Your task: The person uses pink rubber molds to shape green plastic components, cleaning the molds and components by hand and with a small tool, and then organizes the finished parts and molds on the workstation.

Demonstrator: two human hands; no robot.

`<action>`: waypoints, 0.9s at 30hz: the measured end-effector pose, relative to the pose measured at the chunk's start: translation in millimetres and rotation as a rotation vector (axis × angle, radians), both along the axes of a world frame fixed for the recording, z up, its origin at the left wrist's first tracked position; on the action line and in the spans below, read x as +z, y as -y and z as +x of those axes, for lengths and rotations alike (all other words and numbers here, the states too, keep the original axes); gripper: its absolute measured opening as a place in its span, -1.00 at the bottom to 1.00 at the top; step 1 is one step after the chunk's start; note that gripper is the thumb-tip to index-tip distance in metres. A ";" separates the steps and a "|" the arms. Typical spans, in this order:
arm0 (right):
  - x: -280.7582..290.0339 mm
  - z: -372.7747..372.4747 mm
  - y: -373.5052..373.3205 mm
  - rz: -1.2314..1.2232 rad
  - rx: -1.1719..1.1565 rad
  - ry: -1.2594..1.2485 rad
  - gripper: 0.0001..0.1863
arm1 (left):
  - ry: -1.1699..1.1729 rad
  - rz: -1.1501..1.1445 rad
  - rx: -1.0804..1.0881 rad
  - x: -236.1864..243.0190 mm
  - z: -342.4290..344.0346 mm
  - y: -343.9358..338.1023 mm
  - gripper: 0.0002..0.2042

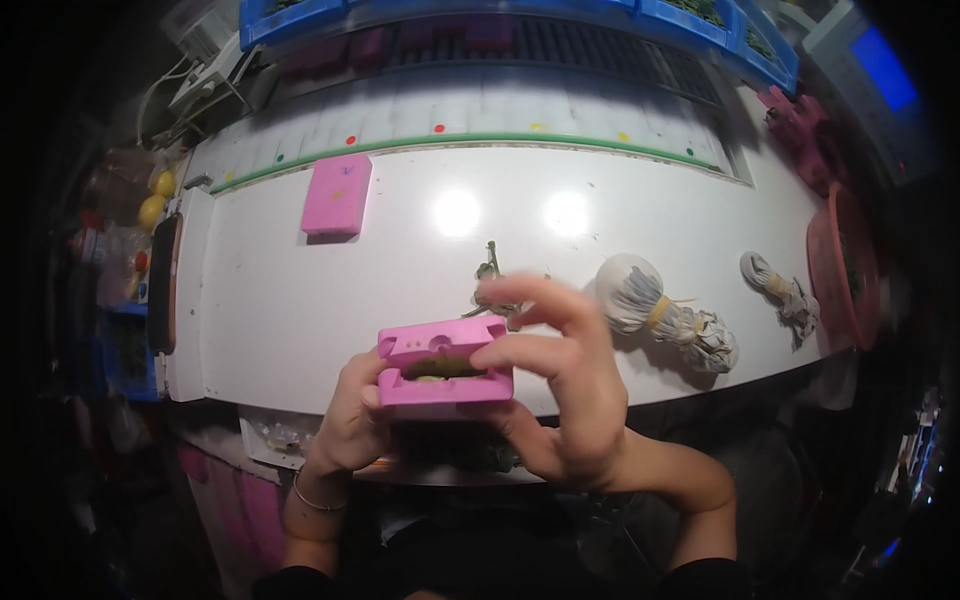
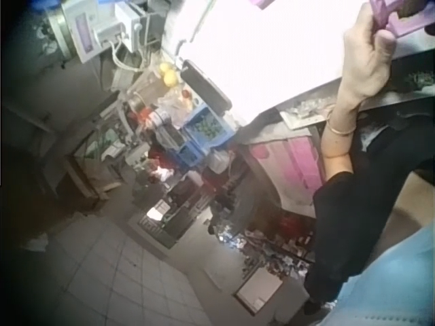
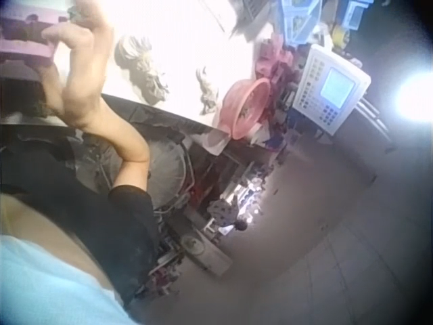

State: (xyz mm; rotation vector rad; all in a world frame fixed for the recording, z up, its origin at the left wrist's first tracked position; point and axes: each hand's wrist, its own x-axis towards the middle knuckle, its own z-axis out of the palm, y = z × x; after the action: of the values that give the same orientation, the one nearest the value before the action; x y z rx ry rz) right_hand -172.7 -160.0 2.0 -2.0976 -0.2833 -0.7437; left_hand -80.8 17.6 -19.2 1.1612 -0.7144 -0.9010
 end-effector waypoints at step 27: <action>2.4 19.9 -9.6 0.496 0.117 -0.393 -0.66 | -0.019 0.055 0.270 10.6 6.3 -4.3 -0.50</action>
State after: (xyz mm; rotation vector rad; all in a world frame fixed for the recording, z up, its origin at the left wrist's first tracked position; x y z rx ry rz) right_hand -152.8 -150.4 4.4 -1.6871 0.0003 -0.2789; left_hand -74.5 22.0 -8.5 1.2614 -0.5049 -0.7068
